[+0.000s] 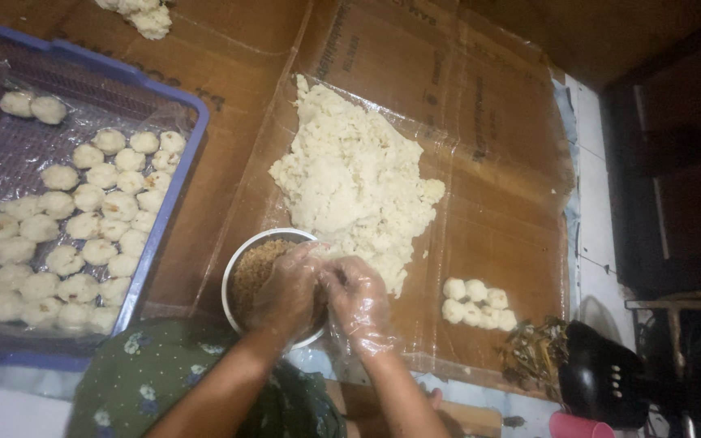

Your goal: The person sits on the floor and pinches portions from a large mound of white dough, presses a brown filling from a bowl into each portion, and shapes it into a ball by hand while wearing plastic gloves. The finished balls are placed one at a time into a blue plastic basket lined with plastic wrap.

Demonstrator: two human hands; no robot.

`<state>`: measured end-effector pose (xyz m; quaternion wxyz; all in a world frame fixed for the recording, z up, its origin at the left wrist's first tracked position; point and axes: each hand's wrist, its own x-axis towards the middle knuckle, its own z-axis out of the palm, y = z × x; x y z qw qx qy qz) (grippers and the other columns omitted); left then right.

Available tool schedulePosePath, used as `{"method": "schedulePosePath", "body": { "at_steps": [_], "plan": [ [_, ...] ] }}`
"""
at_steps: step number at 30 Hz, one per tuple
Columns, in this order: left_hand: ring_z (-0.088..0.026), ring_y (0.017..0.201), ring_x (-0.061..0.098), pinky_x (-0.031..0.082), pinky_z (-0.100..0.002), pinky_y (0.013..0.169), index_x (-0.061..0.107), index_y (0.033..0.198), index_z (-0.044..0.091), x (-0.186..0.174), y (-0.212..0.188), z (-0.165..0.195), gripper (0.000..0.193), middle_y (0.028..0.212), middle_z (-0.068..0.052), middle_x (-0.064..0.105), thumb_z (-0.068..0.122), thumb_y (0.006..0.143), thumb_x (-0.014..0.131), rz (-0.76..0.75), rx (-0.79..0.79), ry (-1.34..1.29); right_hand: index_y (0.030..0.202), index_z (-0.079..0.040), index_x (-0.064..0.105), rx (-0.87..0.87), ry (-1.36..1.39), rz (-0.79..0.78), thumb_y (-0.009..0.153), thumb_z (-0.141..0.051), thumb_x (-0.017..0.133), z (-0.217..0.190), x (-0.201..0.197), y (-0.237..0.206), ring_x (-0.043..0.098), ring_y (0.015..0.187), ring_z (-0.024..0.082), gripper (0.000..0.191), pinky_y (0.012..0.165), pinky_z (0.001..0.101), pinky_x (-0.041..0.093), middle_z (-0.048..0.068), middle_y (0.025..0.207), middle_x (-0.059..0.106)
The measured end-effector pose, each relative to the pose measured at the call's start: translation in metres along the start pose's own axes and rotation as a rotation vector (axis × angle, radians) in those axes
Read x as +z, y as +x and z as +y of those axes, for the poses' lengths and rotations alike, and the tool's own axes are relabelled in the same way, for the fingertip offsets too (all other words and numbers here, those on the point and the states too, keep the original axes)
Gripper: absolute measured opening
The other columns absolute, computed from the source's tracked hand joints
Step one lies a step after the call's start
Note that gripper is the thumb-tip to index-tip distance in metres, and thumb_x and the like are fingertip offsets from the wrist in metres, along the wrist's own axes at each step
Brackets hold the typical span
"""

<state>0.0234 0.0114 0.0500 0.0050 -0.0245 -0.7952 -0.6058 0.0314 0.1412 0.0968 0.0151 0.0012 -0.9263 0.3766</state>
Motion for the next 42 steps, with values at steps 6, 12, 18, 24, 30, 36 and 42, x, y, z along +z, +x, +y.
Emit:
{"method": "schedulePosePath", "body": {
  "at_steps": [6, 12, 18, 24, 30, 36, 42],
  "plan": [
    [-0.033, 0.127, 0.055, 0.043, -0.043, 0.104, 0.063, 0.133, 0.017, -0.002, -0.001, 0.006, 0.045, 0.137, -0.013, 0.061, 0.035, 0.095, 0.046, -0.046, -0.217, 0.056, 0.099, -0.005, 0.074, -0.142, -0.005, 0.064, 0.09, -0.018, 0.068, 0.0, 0.003, 0.0, 0.069, 0.09, 0.035, 0.017, 0.08, 0.0423, 0.054, 0.016, 0.097, 0.072],
    [-0.034, 0.128, 0.054, 0.044, -0.044, 0.105, 0.061, 0.134, 0.016, 0.001, 0.0, 0.002, 0.039, 0.143, -0.012, 0.055, 0.029, 0.099, 0.049, 0.004, -0.159, 0.229, 0.096, -0.005, 0.073, 0.228, -0.053, -0.123, 0.094, -0.03, 0.066, -0.002, -0.008, 0.006, 0.071, 0.082, 0.035, 0.026, 0.076, 0.0442, 0.055, 0.018, 0.088, 0.073],
    [-0.034, 0.132, 0.052, 0.047, -0.04, 0.105, 0.068, 0.119, 0.016, -0.001, 0.001, -0.003, 0.039, 0.151, -0.011, 0.048, 0.009, 0.085, 0.052, -0.041, 0.038, 0.554, 0.109, -0.011, 0.074, 0.021, -0.154, -0.148, 0.089, -0.032, 0.073, -0.003, -0.02, 0.014, 0.072, 0.096, 0.03, 0.029, 0.084, 0.0405, 0.055, 0.014, 0.105, 0.076],
    [-0.031, 0.137, 0.048, 0.043, -0.042, 0.108, 0.075, 0.105, 0.021, -0.006, 0.0, 0.009, 0.033, 0.153, -0.008, 0.048, 0.021, 0.099, 0.042, -0.099, -0.106, 0.358, 0.121, -0.013, 0.066, 0.227, 0.036, -0.09, 0.085, -0.031, 0.075, -0.01, -0.01, 0.007, 0.076, 0.088, 0.023, 0.042, 0.077, 0.0355, 0.059, 0.009, 0.103, 0.075],
    [-0.036, 0.133, 0.052, 0.042, -0.045, 0.109, 0.052, 0.141, 0.014, -0.005, 0.001, 0.008, 0.045, 0.146, -0.017, 0.054, 0.032, 0.103, 0.036, -0.044, -0.152, 0.18, 0.118, -0.009, 0.067, 0.039, 0.039, -0.007, 0.089, -0.024, 0.073, 0.001, 0.001, 0.006, 0.072, 0.083, 0.023, 0.033, 0.074, 0.0359, 0.058, 0.01, 0.105, 0.07],
    [-0.031, 0.134, 0.049, 0.039, -0.044, 0.111, 0.05, 0.143, 0.017, 0.002, 0.003, 0.0, 0.052, 0.146, -0.013, 0.051, 0.043, 0.102, 0.032, -0.089, -0.441, 0.076, 0.118, -0.008, 0.066, 0.032, 0.059, 0.009, 0.089, -0.022, 0.072, 0.01, 0.007, 0.005, 0.072, 0.085, 0.024, 0.032, 0.075, 0.0363, 0.058, 0.012, 0.105, 0.069],
    [-0.031, 0.138, 0.044, 0.037, -0.042, 0.111, 0.052, 0.141, 0.018, 0.005, 0.002, -0.01, 0.05, 0.154, -0.006, 0.045, 0.036, 0.102, 0.028, -0.112, -0.136, 0.383, 0.117, -0.008, 0.067, 0.066, 0.058, 0.019, 0.087, -0.022, 0.072, 0.009, 0.01, 0.004, 0.072, 0.086, 0.023, 0.033, 0.077, 0.0355, 0.058, 0.012, 0.104, 0.071]
  ]
}}
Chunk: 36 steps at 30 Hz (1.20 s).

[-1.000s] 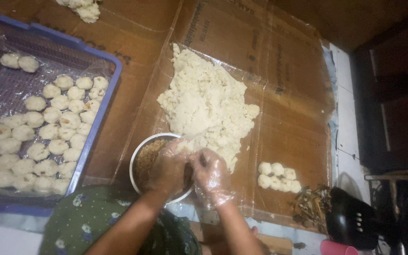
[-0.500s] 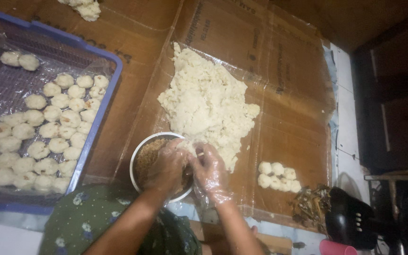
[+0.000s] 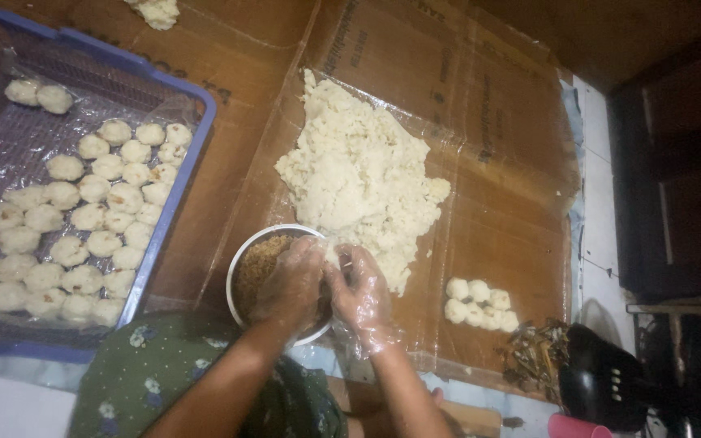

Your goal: The person sits on the floor and pinches portions from a large mound of white dough, presses a brown filling from a bowl into each portion, and shapes it into a ball by hand while wearing plastic gloves. The finished balls are placed one at a time into a blue plastic basket lined with plastic wrap.

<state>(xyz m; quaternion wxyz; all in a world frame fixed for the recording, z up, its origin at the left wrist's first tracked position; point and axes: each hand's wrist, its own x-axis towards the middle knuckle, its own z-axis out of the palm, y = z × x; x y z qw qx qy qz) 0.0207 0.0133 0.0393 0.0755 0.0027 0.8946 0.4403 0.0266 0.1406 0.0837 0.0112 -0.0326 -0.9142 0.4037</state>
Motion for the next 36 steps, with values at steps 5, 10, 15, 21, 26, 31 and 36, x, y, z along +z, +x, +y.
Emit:
{"method": "schedulePosePath", "body": {
  "at_steps": [5, 10, 15, 21, 26, 31, 36],
  "plan": [
    [-0.028, 0.138, 0.044, 0.037, -0.042, 0.113, 0.046, 0.147, 0.019, 0.0, 0.002, 0.001, 0.051, 0.154, -0.006, 0.042, 0.039, 0.103, 0.031, -0.078, -0.235, -0.142, 0.119, -0.006, 0.069, -0.051, 0.073, -0.013, 0.09, -0.016, 0.072, 0.005, 0.001, 0.0, 0.071, 0.088, 0.02, 0.031, 0.08, 0.0327, 0.058, 0.01, 0.104, 0.072],
    [-0.036, 0.13, 0.051, 0.043, -0.047, 0.104, 0.055, 0.141, 0.011, -0.018, 0.002, 0.013, 0.053, 0.148, -0.017, 0.052, 0.033, 0.103, 0.026, 0.129, 0.074, -0.001, 0.118, -0.003, 0.073, -0.19, 0.284, -0.049, 0.093, -0.009, 0.068, 0.017, 0.0, -0.001, 0.071, 0.096, 0.016, 0.026, 0.084, 0.0287, 0.058, 0.008, 0.108, 0.071],
    [-0.035, 0.092, 0.069, 0.05, -0.045, 0.089, 0.063, 0.123, 0.008, -0.037, 0.001, 0.034, 0.056, 0.105, -0.021, 0.071, 0.051, 0.103, 0.032, -0.045, -0.528, -0.638, 0.11, -0.011, 0.079, -0.262, 0.139, -0.088, 0.092, -0.01, 0.074, 0.02, -0.002, -0.003, 0.075, 0.093, 0.016, 0.019, 0.082, 0.027, 0.062, 0.007, 0.104, 0.077],
    [-0.033, 0.092, 0.069, 0.052, -0.046, 0.083, 0.072, 0.113, 0.001, -0.044, -0.011, 0.04, 0.073, 0.103, -0.02, 0.073, 0.059, 0.103, 0.029, -0.126, -0.549, -0.886, 0.133, -0.011, 0.073, -0.475, -0.22, 0.075, 0.105, -0.014, 0.057, -0.004, 0.018, -0.013, 0.063, 0.118, 0.035, 0.032, 0.099, 0.0419, 0.048, 0.019, 0.137, 0.063],
    [-0.043, 0.102, 0.068, 0.049, -0.054, 0.085, 0.069, 0.117, 0.005, -0.035, -0.018, 0.034, 0.073, 0.11, -0.024, 0.07, 0.06, 0.101, 0.025, -0.234, -0.492, -0.897, 0.138, -0.009, 0.066, -0.217, 0.238, -0.127, 0.109, -0.034, 0.043, -0.004, 0.028, -0.017, 0.053, 0.133, 0.037, 0.044, 0.111, 0.0448, 0.038, 0.02, 0.143, 0.06],
    [-0.036, 0.111, 0.067, 0.047, -0.048, 0.097, 0.07, 0.118, 0.01, -0.032, -0.011, 0.04, 0.079, 0.113, -0.017, 0.071, 0.066, 0.101, 0.017, -0.261, -0.433, -0.382, 0.109, -0.008, 0.074, -0.042, 0.064, -0.156, 0.103, -0.038, 0.049, 0.021, 0.025, 0.001, 0.066, 0.102, 0.036, 0.04, 0.09, 0.0469, 0.051, 0.02, 0.11, 0.072],
    [-0.031, 0.102, 0.072, 0.053, -0.049, 0.092, 0.059, 0.126, 0.014, -0.041, -0.008, 0.059, 0.047, 0.111, -0.012, 0.073, 0.04, 0.096, 0.035, -0.379, -0.356, -0.134, 0.092, -0.006, 0.074, 0.062, -0.153, -0.036, 0.104, -0.038, 0.049, 0.033, 0.005, 0.01, 0.066, 0.081, 0.037, 0.042, 0.076, 0.0487, 0.051, 0.022, 0.09, 0.071]
  ]
}}
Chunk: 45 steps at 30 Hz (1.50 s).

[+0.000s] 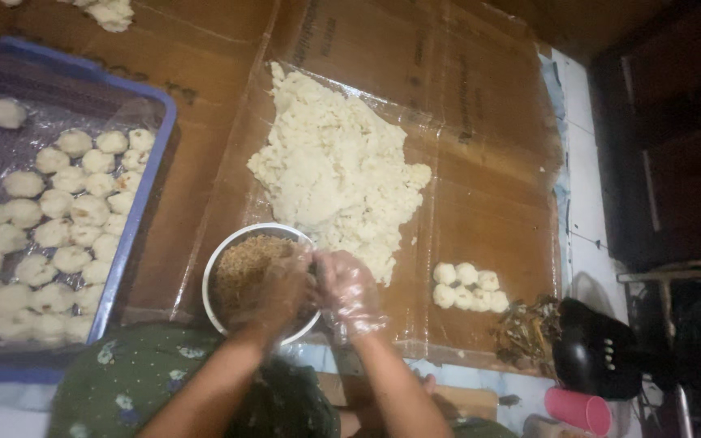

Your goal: The person sits on the floor and pinches portions from a large mound of white dough, presses a brown filling from a bowl into each portion, and shapes it into a ball by hand while wearing plastic gloves. The finished balls are placed one at a time into a blue plastic basket lined with plastic wrap.

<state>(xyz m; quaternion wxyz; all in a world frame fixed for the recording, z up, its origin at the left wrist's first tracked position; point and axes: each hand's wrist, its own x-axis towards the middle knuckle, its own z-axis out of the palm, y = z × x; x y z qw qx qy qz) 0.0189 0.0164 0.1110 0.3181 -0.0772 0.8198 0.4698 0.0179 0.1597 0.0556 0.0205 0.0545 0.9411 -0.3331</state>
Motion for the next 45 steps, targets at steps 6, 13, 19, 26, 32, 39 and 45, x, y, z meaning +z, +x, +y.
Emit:
{"method": "schedulePosePath", "body": {
  "at_steps": [6, 13, 19, 26, 32, 39, 45],
  "plan": [
    [-0.023, 0.095, 0.072, 0.058, -0.039, 0.085, 0.063, 0.12, 0.011, 0.003, 0.0, -0.015, 0.045, 0.104, -0.01, 0.072, 0.04, 0.101, 0.033, 0.107, 0.255, -0.667, 0.121, 0.001, 0.06, -0.322, 0.645, -0.068, 0.108, -0.031, 0.049, -0.021, -0.018, -0.005, 0.057, 0.109, 0.04, 0.036, 0.091, 0.0475, 0.046, 0.025, 0.12, 0.06],
    [-0.03, 0.075, 0.059, 0.051, -0.041, 0.064, 0.061, 0.111, -0.001, 0.029, 0.051, -0.042, 0.056, 0.09, -0.017, 0.063, 0.053, 0.106, 0.047, -0.064, 0.08, -1.406, 0.101, -0.009, 0.073, 0.037, -0.36, 0.194, 0.087, -0.019, 0.072, 0.078, -0.052, 0.03, 0.069, 0.09, 0.039, 0.017, 0.077, 0.0488, 0.053, 0.02, 0.096, 0.074],
    [-0.031, 0.095, 0.063, 0.056, -0.043, 0.081, 0.054, 0.136, -0.004, 0.032, 0.048, -0.063, 0.057, 0.109, -0.019, 0.063, 0.015, 0.084, 0.069, 0.589, 0.894, -0.013, 0.101, -0.01, 0.074, 0.231, -0.216, 0.135, 0.077, -0.019, 0.072, 0.148, -0.024, 0.035, 0.072, 0.089, 0.036, 0.026, 0.078, 0.0452, 0.056, 0.018, 0.097, 0.075],
    [-0.032, 0.092, 0.061, 0.049, -0.045, 0.079, 0.059, 0.125, -0.001, 0.025, 0.043, -0.041, 0.041, 0.103, -0.017, 0.063, 0.014, 0.088, 0.068, 0.225, 0.291, -0.961, 0.102, -0.007, 0.073, 0.438, 0.055, 0.062, 0.086, -0.019, 0.069, 0.11, -0.031, 0.033, 0.072, 0.082, 0.032, 0.02, 0.073, 0.0444, 0.055, 0.018, 0.094, 0.075],
    [-0.034, 0.094, 0.068, 0.055, -0.041, 0.083, 0.06, 0.134, 0.0, 0.021, 0.037, -0.048, 0.034, 0.108, -0.019, 0.07, 0.012, 0.104, 0.048, 0.158, 0.273, -0.432, 0.097, -0.005, 0.075, 0.334, 1.16, -0.103, 0.084, -0.005, 0.07, 0.038, -0.062, 0.028, 0.076, 0.087, 0.021, 0.014, 0.081, 0.0334, 0.064, 0.01, 0.094, 0.078],
    [-0.031, 0.089, 0.068, 0.056, -0.041, 0.074, 0.057, 0.123, 0.001, 0.02, 0.037, -0.05, 0.041, 0.101, -0.018, 0.069, 0.004, 0.083, 0.066, 0.389, 0.664, 0.015, 0.097, -0.005, 0.078, 0.11, 0.599, -0.285, 0.083, -0.003, 0.076, -0.025, -0.044, 0.004, 0.076, 0.085, 0.016, 0.014, 0.08, 0.0304, 0.065, 0.01, 0.097, 0.08],
    [-0.027, 0.076, 0.061, 0.05, -0.037, 0.064, 0.067, 0.116, 0.008, 0.015, 0.025, -0.035, 0.046, 0.09, -0.015, 0.064, 0.047, 0.101, 0.048, 0.003, 0.107, -0.809, 0.093, -0.004, 0.077, -0.076, 0.379, -0.194, 0.084, -0.003, 0.075, -0.017, -0.029, -0.004, 0.071, 0.081, 0.011, 0.009, 0.075, 0.0267, 0.057, 0.006, 0.09, 0.078]
  ]
}}
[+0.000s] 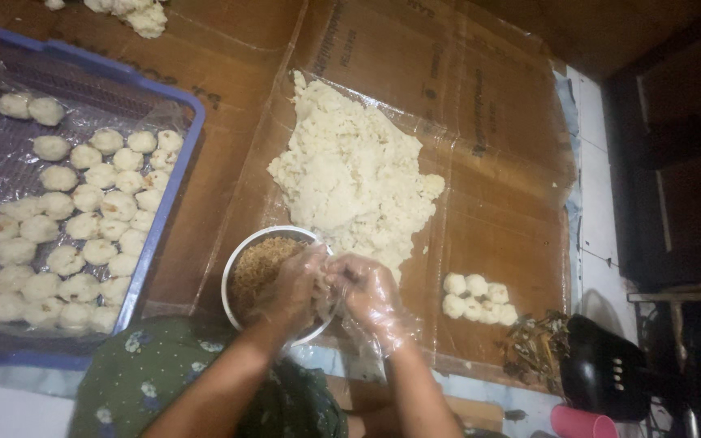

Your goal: The person sits on the floor and pinches portions from a large mound of white dough, presses a brown filling from a bowl into each portion, and shapes it into a ball by hand while wearing plastic gloves. The finished balls are placed one at a time into a blue plastic basket lined with plastic wrap.

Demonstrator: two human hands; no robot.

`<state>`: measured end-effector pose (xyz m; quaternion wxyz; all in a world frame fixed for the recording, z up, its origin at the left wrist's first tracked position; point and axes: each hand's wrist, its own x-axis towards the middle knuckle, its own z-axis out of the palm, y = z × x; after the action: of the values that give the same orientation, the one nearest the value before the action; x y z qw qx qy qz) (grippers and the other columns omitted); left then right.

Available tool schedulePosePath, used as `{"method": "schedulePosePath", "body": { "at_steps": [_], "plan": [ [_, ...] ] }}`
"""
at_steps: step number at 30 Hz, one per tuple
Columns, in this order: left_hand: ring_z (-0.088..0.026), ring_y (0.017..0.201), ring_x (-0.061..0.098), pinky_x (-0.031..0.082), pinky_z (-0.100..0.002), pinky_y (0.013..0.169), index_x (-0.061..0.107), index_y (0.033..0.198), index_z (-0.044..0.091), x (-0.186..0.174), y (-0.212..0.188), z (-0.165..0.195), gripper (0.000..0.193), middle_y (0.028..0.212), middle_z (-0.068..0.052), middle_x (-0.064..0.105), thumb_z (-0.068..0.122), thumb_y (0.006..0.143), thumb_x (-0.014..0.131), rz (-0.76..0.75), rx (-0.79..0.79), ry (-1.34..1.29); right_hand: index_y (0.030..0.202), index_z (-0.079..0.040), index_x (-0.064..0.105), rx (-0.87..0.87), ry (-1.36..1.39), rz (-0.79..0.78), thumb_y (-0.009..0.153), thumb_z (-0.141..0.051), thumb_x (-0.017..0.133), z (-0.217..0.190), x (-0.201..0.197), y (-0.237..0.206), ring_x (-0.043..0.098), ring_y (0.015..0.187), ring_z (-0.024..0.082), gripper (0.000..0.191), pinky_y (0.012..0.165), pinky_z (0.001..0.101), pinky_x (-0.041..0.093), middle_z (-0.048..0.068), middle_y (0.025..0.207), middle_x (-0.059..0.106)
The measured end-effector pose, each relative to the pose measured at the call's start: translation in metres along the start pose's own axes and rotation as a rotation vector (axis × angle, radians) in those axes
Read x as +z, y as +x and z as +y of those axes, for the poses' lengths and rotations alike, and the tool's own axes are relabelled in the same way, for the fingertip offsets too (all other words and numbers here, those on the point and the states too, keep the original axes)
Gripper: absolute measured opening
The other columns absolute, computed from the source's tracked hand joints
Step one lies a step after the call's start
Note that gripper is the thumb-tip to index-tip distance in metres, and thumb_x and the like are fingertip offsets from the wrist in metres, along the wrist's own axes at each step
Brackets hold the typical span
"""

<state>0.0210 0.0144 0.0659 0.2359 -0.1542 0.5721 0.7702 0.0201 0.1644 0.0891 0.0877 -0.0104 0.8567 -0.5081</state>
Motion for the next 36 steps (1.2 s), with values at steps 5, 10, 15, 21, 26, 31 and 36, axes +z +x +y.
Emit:
{"method": "schedulePosePath", "body": {
  "at_steps": [5, 10, 15, 21, 26, 31, 36],
  "plan": [
    [-0.024, 0.096, 0.067, 0.05, -0.035, 0.081, 0.06, 0.118, 0.018, 0.001, 0.001, 0.0, 0.035, 0.108, -0.008, 0.07, 0.046, 0.097, 0.058, 0.139, -0.008, 0.372, 0.08, -0.001, 0.071, 0.07, -0.154, 0.056, 0.084, -0.008, 0.083, -0.008, 0.002, -0.001, 0.061, 0.071, 0.016, 0.015, 0.067, 0.0324, 0.052, 0.008, 0.076, 0.069],
    [-0.039, 0.109, 0.065, 0.052, -0.042, 0.088, 0.067, 0.131, 0.005, -0.005, 0.003, -0.012, 0.043, 0.125, -0.022, 0.065, 0.013, 0.088, 0.068, 0.213, 0.917, 0.901, 0.088, -0.004, 0.081, 0.127, 0.146, 0.145, 0.086, -0.01, 0.078, -0.014, -0.002, -0.001, 0.068, 0.092, 0.021, 0.007, 0.081, 0.0334, 0.062, 0.011, 0.101, 0.072],
    [-0.025, 0.107, 0.069, 0.058, -0.037, 0.094, 0.063, 0.119, 0.009, -0.007, 0.001, -0.006, 0.034, 0.115, -0.012, 0.073, 0.019, 0.087, 0.069, -0.041, 0.393, 0.562, 0.135, -0.009, 0.064, -0.342, -0.302, 0.095, 0.093, -0.017, 0.059, -0.001, 0.005, 0.012, 0.055, 0.136, 0.027, 0.043, 0.111, 0.0395, 0.045, 0.012, 0.146, 0.061],
    [-0.026, 0.106, 0.068, 0.056, -0.037, 0.094, 0.063, 0.121, 0.009, -0.002, 0.001, -0.002, 0.035, 0.115, -0.013, 0.072, 0.026, 0.091, 0.063, 0.127, 0.199, 0.127, 0.146, -0.005, 0.055, -0.748, -0.693, 0.095, 0.094, -0.012, 0.051, 0.017, 0.056, 0.001, 0.051, 0.142, 0.037, 0.052, 0.122, 0.0509, 0.021, 0.018, 0.152, 0.057],
    [-0.026, 0.106, 0.067, 0.055, -0.038, 0.093, 0.063, 0.124, 0.009, -0.007, 0.004, -0.004, 0.039, 0.116, -0.013, 0.071, 0.032, 0.093, 0.058, 0.109, 0.213, 0.028, 0.102, -0.007, 0.069, -0.911, -0.447, 0.183, 0.085, -0.007, 0.07, 0.029, 0.046, 0.002, 0.068, 0.107, 0.034, 0.017, 0.102, 0.0454, 0.053, 0.014, 0.111, 0.072],
    [-0.026, 0.105, 0.066, 0.053, -0.039, 0.093, 0.063, 0.126, 0.009, -0.004, -0.005, -0.004, 0.043, 0.116, -0.013, 0.07, 0.038, 0.096, 0.053, 0.081, 0.172, 0.016, 0.097, -0.009, 0.072, -0.306, -0.148, 0.23, 0.094, -0.017, 0.065, 0.029, 0.046, 0.001, 0.067, 0.091, 0.025, 0.011, 0.08, 0.0398, 0.055, 0.012, 0.099, 0.073],
    [-0.027, 0.105, 0.065, 0.052, -0.039, 0.093, 0.063, 0.128, 0.009, -0.001, -0.006, -0.005, 0.048, 0.116, -0.013, 0.069, 0.044, 0.099, 0.048, 0.114, 0.161, 0.043, 0.121, -0.015, 0.068, 0.087, 0.158, 0.3, 0.095, -0.015, 0.06, 0.006, 0.036, 0.009, 0.067, 0.095, 0.023, 0.027, 0.083, 0.0383, 0.053, 0.014, 0.105, 0.072]
  ]
}}
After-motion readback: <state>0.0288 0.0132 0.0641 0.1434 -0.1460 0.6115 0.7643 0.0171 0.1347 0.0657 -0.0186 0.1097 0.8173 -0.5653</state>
